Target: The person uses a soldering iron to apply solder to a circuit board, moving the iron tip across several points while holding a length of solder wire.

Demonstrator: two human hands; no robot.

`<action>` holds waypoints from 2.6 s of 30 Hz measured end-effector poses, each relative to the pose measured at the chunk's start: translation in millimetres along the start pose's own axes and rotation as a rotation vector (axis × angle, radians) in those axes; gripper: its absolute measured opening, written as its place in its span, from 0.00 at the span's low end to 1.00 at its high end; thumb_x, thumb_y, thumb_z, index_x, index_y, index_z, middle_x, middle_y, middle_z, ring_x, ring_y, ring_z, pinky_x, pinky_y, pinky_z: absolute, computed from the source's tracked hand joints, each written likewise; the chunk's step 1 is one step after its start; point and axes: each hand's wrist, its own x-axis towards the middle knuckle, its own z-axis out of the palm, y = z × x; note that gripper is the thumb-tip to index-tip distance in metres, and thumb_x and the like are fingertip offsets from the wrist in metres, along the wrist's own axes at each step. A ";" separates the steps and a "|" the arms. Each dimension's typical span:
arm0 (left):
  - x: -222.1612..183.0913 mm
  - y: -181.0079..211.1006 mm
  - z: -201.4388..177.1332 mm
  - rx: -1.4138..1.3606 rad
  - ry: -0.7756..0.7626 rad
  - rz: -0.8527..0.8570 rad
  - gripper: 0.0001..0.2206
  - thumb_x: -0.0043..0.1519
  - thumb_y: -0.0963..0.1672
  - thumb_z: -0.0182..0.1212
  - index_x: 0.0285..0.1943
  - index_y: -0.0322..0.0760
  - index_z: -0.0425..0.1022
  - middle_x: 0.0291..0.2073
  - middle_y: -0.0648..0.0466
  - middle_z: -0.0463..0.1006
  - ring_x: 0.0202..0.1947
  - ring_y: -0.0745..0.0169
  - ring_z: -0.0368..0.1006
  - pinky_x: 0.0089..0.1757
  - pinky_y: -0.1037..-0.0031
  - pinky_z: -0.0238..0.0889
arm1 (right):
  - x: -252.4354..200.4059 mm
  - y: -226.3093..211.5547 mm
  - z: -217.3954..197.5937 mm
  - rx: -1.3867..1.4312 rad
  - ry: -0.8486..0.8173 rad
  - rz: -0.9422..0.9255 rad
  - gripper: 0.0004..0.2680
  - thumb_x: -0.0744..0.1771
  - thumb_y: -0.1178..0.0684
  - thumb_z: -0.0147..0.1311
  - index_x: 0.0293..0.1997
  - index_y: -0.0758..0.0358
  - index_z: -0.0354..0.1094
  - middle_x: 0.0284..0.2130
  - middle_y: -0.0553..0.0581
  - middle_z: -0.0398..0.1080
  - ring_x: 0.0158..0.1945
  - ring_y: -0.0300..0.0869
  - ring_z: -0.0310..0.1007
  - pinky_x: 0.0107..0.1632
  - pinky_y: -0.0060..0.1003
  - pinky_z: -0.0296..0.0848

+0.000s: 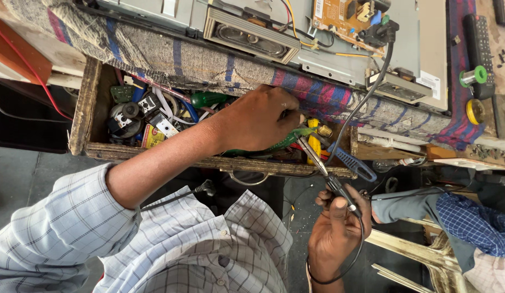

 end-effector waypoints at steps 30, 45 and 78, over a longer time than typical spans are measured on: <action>10.2 21.7 -15.3 -0.071 -0.264 -0.296 0.18 0.67 0.51 0.56 0.38 0.30 0.77 0.20 0.47 0.70 0.24 0.65 0.63 0.31 0.64 0.62 | 5.0 -11.8 -8.8 -0.198 -0.194 -0.279 0.10 0.71 0.60 0.58 0.60 0.66 0.66 0.50 0.70 0.73 0.47 0.46 0.79 0.46 0.37 0.83; 14.4 30.7 -12.7 -0.101 -0.297 -0.375 0.21 0.70 0.51 0.56 0.31 0.29 0.70 0.20 0.56 0.55 0.25 0.70 0.50 0.27 0.66 0.48 | 8.8 -22.6 -19.1 -0.512 -0.224 -0.383 0.08 0.69 0.62 0.59 0.53 0.67 0.68 0.53 0.68 0.73 0.52 0.47 0.79 0.47 0.31 0.82; 14.9 33.3 -7.3 -0.134 -0.348 -0.267 0.15 0.72 0.49 0.54 0.43 0.31 0.72 0.27 0.62 0.62 0.30 0.74 0.55 0.31 0.75 0.54 | 25.4 -27.8 -26.3 -0.519 -0.361 -0.620 0.09 0.66 0.70 0.58 0.48 0.65 0.72 0.49 0.68 0.74 0.52 0.54 0.80 0.49 0.40 0.83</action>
